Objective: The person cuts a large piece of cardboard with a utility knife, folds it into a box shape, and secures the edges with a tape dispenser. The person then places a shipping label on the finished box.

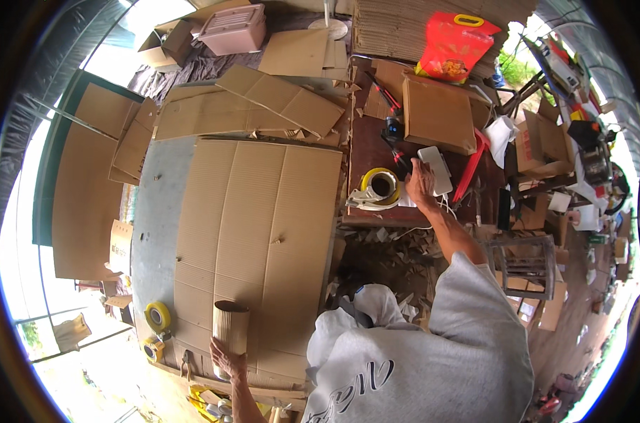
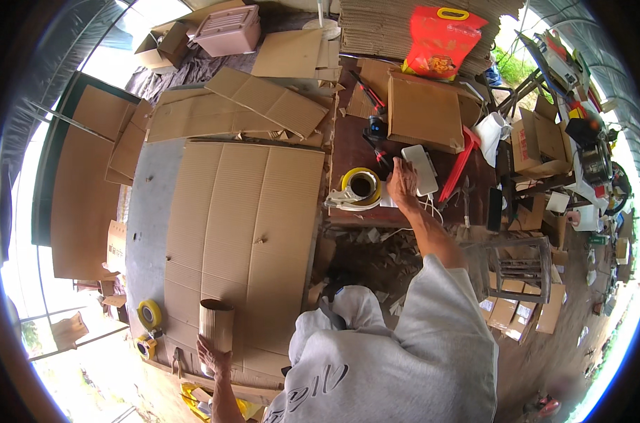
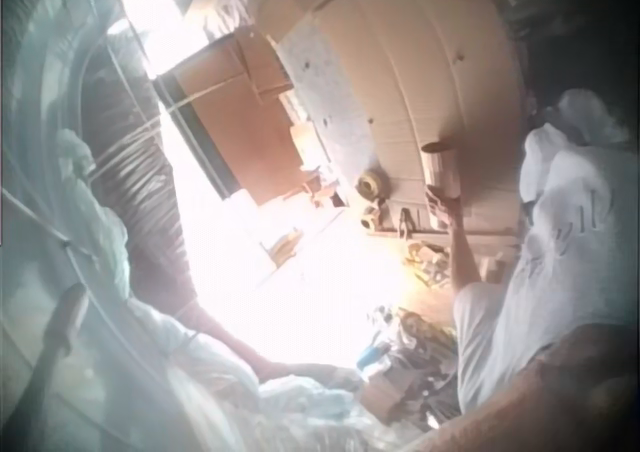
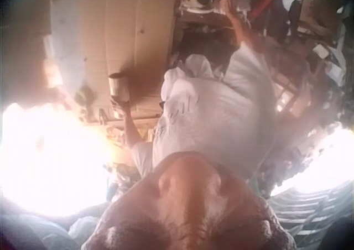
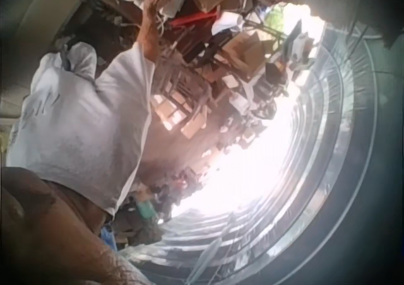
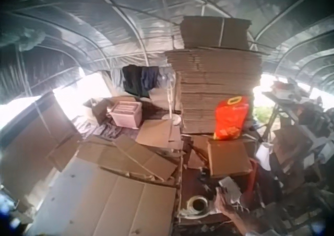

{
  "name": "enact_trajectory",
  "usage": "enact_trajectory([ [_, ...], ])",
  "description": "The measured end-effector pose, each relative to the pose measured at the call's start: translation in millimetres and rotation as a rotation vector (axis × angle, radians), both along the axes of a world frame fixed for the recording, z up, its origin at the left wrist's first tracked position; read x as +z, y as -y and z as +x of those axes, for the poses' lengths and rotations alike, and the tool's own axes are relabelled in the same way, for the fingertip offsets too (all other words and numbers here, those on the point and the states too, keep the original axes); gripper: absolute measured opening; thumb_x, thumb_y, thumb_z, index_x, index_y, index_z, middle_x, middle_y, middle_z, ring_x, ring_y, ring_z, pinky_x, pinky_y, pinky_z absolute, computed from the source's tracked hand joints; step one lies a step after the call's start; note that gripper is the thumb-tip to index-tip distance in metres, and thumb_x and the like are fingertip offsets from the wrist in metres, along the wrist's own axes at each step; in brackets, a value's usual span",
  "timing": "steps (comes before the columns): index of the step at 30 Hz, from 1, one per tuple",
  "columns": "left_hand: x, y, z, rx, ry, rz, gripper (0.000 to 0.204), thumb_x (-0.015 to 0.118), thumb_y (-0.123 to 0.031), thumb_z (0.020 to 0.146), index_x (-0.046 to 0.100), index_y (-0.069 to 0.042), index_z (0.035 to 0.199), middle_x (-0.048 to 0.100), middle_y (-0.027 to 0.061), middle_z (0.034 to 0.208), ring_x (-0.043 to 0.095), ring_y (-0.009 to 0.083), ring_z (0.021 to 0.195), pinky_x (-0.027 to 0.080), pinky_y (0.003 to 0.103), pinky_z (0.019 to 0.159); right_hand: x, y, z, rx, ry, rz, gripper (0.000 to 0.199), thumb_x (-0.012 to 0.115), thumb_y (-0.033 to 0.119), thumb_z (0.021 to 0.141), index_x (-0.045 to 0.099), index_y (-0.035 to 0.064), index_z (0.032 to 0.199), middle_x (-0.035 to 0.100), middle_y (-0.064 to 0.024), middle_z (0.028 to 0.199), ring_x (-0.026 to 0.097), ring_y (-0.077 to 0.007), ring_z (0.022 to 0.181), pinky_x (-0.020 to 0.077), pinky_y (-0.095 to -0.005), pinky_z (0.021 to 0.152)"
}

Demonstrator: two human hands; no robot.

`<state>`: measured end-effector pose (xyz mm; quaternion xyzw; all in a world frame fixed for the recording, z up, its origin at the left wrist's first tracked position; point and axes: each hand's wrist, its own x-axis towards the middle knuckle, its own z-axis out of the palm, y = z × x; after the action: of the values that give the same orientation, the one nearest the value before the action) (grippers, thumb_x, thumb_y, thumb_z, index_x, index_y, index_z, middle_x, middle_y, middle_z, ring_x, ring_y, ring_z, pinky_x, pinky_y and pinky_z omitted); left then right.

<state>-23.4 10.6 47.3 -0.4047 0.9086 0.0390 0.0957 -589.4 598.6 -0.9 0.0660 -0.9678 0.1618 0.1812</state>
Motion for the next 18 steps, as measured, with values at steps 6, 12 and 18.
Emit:
enact_trajectory([
  [6, 4, -6, -2, 0.009, -0.007, -0.008, 0.145, 0.1, -0.021, 0.048, 0.015, -0.009, 0.166, 0.032, 0.025, 0.161, 0.029, 0.0428, 0.15, 0.023, 0.059, 0.123, 13, -16, -14, 0.005, -0.12, -0.134, 0.045, 0.077, -0.001, 0.07, 0.055, 0.0073, 0.109, 0.063, -0.0176, 0.107, 0.06, -0.0416, 0.105, 0.0492, -0.0512, 0.092],
  [12, 2, -2, -7, -0.004, -0.01, 0.002, 0.143, 0.1, -0.023, 0.051, 0.015, -0.008, 0.165, 0.033, 0.0254, 0.16, 0.03, 0.0431, 0.15, 0.024, 0.059, 0.122, 3, -73, -9, -0.287, -0.02, 0.064, 0.048, 0.081, 0.005, 0.072, 0.056, 0.0095, 0.113, 0.061, -0.0166, 0.112, 0.061, -0.0399, 0.111, 0.051, -0.0502, 0.094],
  [18, -4, 1, 2, -0.023, 0.009, -0.019, 0.142, 0.099, -0.027, 0.052, 0.016, -0.008, 0.165, 0.033, 0.0257, 0.159, 0.031, 0.0438, 0.148, 0.024, 0.058, 0.122, 10, 15, -31, -0.21, 0.383, 0.067, 0.037, 0.08, 0.015, 0.079, 0.066, 0.0059, 0.111, 0.071, -0.0203, 0.113, 0.067, -0.0412, 0.109, 0.0562, -0.049, 0.088],
])
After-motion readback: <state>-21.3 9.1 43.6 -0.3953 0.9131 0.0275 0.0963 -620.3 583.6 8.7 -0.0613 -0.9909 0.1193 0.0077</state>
